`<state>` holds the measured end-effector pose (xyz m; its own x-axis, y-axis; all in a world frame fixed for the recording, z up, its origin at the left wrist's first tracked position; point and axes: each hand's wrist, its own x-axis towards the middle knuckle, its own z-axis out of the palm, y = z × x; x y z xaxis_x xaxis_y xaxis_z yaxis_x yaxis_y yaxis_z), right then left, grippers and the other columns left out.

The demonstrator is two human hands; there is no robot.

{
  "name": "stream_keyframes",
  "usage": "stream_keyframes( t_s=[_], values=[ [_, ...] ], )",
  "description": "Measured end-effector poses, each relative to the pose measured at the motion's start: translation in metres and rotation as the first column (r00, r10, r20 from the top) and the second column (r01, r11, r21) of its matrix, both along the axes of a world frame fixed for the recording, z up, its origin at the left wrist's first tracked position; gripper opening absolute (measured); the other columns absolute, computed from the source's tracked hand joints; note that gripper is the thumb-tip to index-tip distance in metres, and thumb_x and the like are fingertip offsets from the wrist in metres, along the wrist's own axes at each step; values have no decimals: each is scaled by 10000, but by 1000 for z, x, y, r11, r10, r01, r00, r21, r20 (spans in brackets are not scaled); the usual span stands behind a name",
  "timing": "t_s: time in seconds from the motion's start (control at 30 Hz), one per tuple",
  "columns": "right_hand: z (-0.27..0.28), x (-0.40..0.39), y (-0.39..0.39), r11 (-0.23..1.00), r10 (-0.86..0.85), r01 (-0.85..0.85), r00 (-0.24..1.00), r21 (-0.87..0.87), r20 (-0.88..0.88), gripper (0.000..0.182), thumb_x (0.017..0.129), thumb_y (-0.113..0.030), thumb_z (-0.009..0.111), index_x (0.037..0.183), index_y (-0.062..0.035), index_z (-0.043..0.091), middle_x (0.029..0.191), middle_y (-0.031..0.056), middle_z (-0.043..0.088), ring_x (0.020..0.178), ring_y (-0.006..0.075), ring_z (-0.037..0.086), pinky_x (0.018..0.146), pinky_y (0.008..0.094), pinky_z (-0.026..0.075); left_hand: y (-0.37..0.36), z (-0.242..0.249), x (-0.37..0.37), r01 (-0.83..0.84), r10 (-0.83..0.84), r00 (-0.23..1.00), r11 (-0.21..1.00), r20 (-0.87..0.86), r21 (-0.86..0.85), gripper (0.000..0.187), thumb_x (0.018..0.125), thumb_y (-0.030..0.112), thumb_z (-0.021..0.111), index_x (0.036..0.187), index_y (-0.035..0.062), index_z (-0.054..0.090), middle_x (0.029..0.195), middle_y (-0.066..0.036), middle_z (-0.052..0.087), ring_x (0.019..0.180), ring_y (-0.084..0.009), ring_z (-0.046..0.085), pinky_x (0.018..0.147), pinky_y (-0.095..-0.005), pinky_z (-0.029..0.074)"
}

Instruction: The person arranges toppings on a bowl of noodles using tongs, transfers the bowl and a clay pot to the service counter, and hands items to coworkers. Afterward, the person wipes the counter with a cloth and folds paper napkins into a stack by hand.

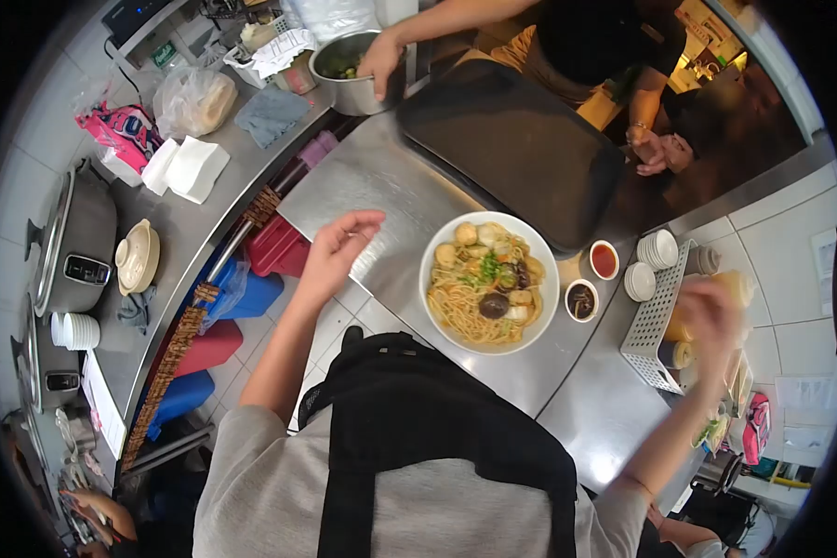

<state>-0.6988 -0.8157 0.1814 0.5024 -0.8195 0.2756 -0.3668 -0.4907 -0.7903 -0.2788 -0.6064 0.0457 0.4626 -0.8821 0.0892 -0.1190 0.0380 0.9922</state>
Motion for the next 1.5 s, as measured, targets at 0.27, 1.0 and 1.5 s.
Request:
stream_keyframes(
  t_s=[0.27, 1.0, 1.5],
  values=[
    [-85, 184, 60, 878, 167, -335, 884, -341, -437, 70, 741, 8, 623, 811, 15, 623, 727, 119, 603, 698, 209, 619, 613, 276, 495, 81, -29, 78, 72, -71, 997, 997, -16, 40, 228, 895, 67, 523, 1102, -9, 581, 1026, -51, 616, 976, -124, 560, 879, -261, 424],
    [-238, 746, 49, 648, 35, -467, 808, -602, -589, 367, 795, -65, 571, 1153, -1, 520, 1068, 198, 502, 898, 385, 573, 775, 443, 488, 342, -59, 210, -795, 797, 599, 580, 78, 176, 217, 876, 107, 553, 1067, 24, 612, 954, -58, 648, 839, -116, 587, 747, -268, 473],
    [-171, 610, 118, 834, 451, -489, 871, -256, -195, 567, 752, -323, 673, 1196, -13, 506, 1357, 259, 360, 1274, 383, 344, 1036, 422, 318, 264, -49, 258, -521, 542, 789, 840, -289, 153, 320, 902, 223, 560, 1145, 14, 551, 1032, -97, 627, 830, -146, 611, 740, -268, 486]
  ],
)
